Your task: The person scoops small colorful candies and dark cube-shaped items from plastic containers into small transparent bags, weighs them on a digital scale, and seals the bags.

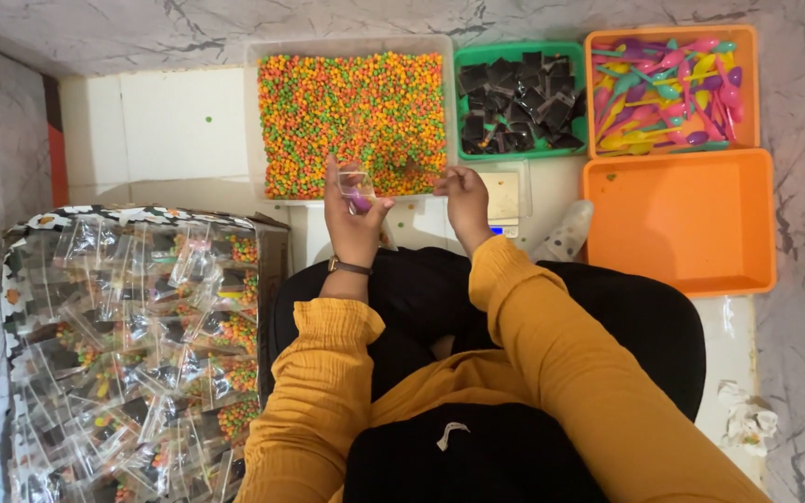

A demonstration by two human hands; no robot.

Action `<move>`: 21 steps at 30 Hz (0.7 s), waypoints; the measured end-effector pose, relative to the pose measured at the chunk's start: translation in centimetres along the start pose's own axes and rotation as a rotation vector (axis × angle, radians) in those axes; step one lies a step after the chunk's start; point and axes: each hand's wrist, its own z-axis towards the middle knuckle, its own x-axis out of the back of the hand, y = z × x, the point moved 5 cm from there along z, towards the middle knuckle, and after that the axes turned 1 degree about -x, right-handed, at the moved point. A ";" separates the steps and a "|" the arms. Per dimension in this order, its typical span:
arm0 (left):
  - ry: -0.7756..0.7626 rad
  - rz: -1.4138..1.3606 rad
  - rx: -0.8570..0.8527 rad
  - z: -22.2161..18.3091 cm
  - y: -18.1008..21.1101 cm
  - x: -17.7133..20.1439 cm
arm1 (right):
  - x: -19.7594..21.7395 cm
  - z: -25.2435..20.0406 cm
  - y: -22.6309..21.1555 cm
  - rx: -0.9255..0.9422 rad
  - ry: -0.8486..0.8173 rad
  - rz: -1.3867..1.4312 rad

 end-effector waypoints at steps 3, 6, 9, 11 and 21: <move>-0.004 -0.023 -0.006 0.2 0.0 -0.1 | 1.1 0.5 -0.5 0.037 0.027 -0.141; -0.001 -0.013 0.018 0.4 0.8 -0.2 | 2.5 -0.4 -3.1 0.168 0.048 -0.301; -0.023 0.068 0.039 0.8 0.7 -0.6 | 4.3 -0.5 -3.7 0.185 0.062 -0.225; -0.039 0.083 0.061 1.2 1.0 -1.1 | 5.4 -1.3 -5.4 0.178 0.064 -0.137; -0.240 0.346 0.044 3.2 -0.1 -3.4 | 6.2 -5.8 -15.3 0.434 -0.024 0.007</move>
